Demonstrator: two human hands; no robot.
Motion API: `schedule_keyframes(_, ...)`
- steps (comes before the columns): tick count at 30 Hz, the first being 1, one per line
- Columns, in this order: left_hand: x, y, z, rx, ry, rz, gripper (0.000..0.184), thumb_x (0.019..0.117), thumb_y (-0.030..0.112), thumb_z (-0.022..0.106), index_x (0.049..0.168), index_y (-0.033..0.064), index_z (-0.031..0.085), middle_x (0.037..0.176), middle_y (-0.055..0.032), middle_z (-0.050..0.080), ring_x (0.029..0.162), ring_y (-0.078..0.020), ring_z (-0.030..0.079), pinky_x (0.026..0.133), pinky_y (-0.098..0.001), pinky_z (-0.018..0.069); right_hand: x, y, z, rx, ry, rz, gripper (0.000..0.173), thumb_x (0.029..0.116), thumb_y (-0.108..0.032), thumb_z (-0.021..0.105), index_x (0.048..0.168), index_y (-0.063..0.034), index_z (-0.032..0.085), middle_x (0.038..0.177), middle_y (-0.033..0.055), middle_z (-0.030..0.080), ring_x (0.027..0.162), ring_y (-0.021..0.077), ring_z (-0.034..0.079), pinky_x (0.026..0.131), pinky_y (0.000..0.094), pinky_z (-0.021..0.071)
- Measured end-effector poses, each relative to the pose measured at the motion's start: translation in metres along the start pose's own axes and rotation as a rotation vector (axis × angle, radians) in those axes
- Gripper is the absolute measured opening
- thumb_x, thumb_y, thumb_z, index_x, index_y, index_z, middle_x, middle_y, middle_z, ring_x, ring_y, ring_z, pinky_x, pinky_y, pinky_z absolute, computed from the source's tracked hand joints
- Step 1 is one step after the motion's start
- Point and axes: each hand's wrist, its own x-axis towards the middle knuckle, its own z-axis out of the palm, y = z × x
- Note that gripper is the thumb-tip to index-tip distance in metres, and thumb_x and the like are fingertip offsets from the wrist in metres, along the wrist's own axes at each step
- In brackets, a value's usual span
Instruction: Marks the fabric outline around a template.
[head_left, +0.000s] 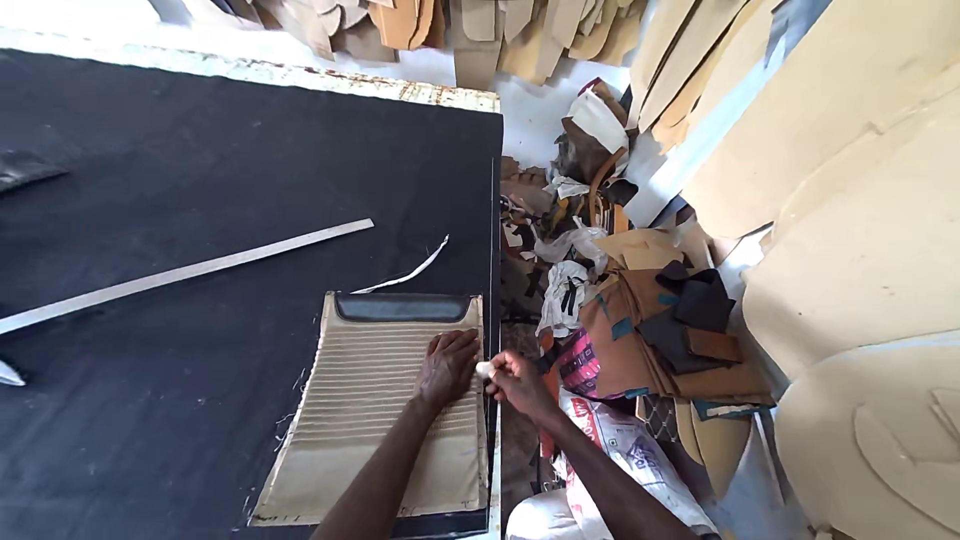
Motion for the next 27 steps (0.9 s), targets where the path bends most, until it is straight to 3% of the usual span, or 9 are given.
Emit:
schedule_keyframes(2, 0.0, 0.0, -0.001, -0.003, 0.001, 0.001, 0.038, 0.1047, 0.034, 0.046, 0.13, 0.021, 0.071, 0.151, 0.0066, 0.055, 0.141, -0.0199, 0.048, 0.118, -0.0525, 0.0336, 0.003, -0.015, -0.009, -0.003, 0.124, -0.019, 0.022, 0.1044, -0.018, 0.057, 0.123, -0.006, 0.061, 0.096, 0.0167, 0.071, 0.073, 0.0279, 0.072, 0.068, 0.046, 0.0627)
schedule_keyframes(5, -0.001, -0.001, -0.001, 0.002, -0.007, -0.001, 0.04, 0.1046, 0.037, 0.045, 0.132, 0.0231, 0.07, 0.152, 0.0088, 0.053, 0.142, -0.0176, 0.046, 0.118, -0.0506, 0.0336, 0.038, -0.002, -0.013, -0.12, 0.25, -0.129, 0.026, 0.0991, -0.017, 0.064, 0.124, -0.0086, 0.063, 0.088, 0.0143, 0.071, 0.065, 0.0273, 0.071, 0.06, 0.047, 0.0631)
schedule_keyframes(7, -0.001, -0.002, 0.001, -0.007, -0.001, 0.006, 0.041, 0.1043, 0.039, 0.044, 0.132, 0.0235, 0.07, 0.152, 0.0092, 0.053, 0.142, -0.0166, 0.046, 0.118, -0.0503, 0.0334, 0.06, 0.003, -0.011, -0.245, 0.31, -0.158, 0.034, 0.0956, -0.014, 0.065, 0.129, -0.0084, 0.062, 0.087, 0.0134, 0.07, 0.065, 0.0281, 0.07, 0.059, 0.0497, 0.0617)
schedule_keyframes(10, -0.001, -0.001, 0.0, -0.018, -0.007, 0.0, 0.041, 0.1042, 0.038, 0.043, 0.132, 0.0234, 0.07, 0.152, 0.0078, 0.054, 0.142, -0.0177, 0.046, 0.118, -0.0508, 0.0333, 0.066, -0.003, -0.006, -0.379, 0.365, -0.167, 0.033, 0.0951, -0.014, 0.066, 0.127, -0.007, 0.064, 0.085, 0.014, 0.069, 0.068, 0.03, 0.068, 0.061, 0.0521, 0.0592)
schedule_keyframes(12, -0.001, 0.0, -0.001, -0.016, -0.024, -0.01, 0.041, 0.1042, 0.037, 0.043, 0.134, 0.0246, 0.068, 0.153, 0.008, 0.052, 0.143, -0.0179, 0.045, 0.118, -0.0505, 0.0328, 0.071, -0.003, -0.004, -0.424, 0.357, -0.147, 0.032, 0.0949, -0.015, 0.066, 0.126, -0.0058, 0.065, 0.085, 0.0144, 0.07, 0.07, 0.0301, 0.069, 0.063, 0.0525, 0.06)
schedule_keyframes(14, 0.0, 0.0, 0.0, -0.004, -0.047, -0.017, 0.042, 0.1045, 0.038, 0.041, 0.137, 0.0269, 0.066, 0.155, 0.0095, 0.05, 0.144, -0.0163, 0.043, 0.119, -0.0486, 0.0316, 0.079, -0.011, -0.004, -0.484, 0.315, -0.051, 0.032, 0.0943, -0.016, 0.066, 0.125, -0.006, 0.068, 0.09, 0.0133, 0.072, 0.081, 0.0287, 0.071, 0.075, 0.0519, 0.0592)
schedule_keyframes(16, 0.001, 0.0, 0.0, 0.014, -0.06, -0.022, 0.043, 0.1048, 0.039, 0.039, 0.138, 0.028, 0.064, 0.155, 0.0099, 0.049, 0.144, -0.0162, 0.043, 0.119, -0.0479, 0.0317, 0.085, -0.016, -0.003, -0.532, 0.288, -0.012, 0.031, 0.0937, -0.016, 0.066, 0.122, -0.0062, 0.071, 0.093, 0.0131, 0.074, 0.086, 0.0288, 0.072, 0.08, 0.052, 0.0581)
schedule_keyframes(27, 0.001, 0.006, -0.007, 0.005, -0.061, -0.023, 0.04, 0.1054, 0.035, 0.043, 0.136, 0.0237, 0.067, 0.154, 0.005, 0.052, 0.142, -0.0217, 0.046, 0.118, -0.0511, 0.0319, 0.084, -0.035, 0.006, -0.74, 0.186, -0.012, 0.024, 0.0949, -0.019, 0.067, 0.112, -0.0038, 0.072, 0.1, 0.0175, 0.072, 0.097, 0.0347, 0.07, 0.083, 0.0563, 0.0561)
